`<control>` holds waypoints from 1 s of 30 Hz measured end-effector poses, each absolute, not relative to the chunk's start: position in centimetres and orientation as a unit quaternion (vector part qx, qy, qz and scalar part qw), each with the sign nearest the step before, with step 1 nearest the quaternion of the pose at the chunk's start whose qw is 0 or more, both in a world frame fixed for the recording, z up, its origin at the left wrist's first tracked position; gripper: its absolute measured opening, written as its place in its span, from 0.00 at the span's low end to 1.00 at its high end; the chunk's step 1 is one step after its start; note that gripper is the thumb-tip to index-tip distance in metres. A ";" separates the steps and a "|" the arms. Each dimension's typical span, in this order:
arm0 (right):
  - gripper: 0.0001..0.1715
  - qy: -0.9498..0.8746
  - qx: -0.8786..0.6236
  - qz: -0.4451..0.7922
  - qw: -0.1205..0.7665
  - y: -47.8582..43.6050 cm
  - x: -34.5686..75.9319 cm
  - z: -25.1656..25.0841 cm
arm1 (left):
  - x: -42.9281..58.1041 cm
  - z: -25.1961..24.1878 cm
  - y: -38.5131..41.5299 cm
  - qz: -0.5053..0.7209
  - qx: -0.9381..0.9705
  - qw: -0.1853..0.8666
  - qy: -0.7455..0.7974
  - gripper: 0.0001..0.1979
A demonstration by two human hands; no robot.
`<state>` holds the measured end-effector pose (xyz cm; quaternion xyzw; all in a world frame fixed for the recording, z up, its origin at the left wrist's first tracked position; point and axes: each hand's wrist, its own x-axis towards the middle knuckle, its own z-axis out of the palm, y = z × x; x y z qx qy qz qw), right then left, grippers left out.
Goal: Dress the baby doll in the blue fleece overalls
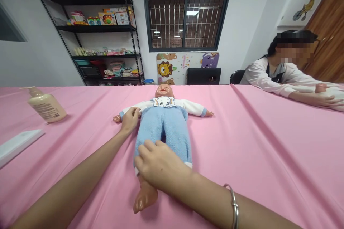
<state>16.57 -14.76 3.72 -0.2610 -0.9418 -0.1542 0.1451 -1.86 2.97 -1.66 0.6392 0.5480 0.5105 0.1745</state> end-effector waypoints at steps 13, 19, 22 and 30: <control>0.15 -0.960 -0.214 -0.106 0.143 -16.2 13.8 1.4 | -2.0 -2.2 4.2 0.399 0.750 0.148 0.506 0.18; 0.14 -0.966 -0.210 -0.042 0.145 -16.8 14.1 2.5 | -1.6 -1.4 3.1 0.312 0.738 0.074 0.594 0.15; 0.05 -0.943 -0.284 0.061 0.161 -14.6 15.3 4.5 | -1.2 -1.5 2.7 0.314 0.738 0.062 0.593 0.09; 0.17 -0.662 -0.655 0.166 0.324 1.4 24.4 3.3 | -1.8 -1.9 2.5 0.364 0.694 0.072 0.618 0.09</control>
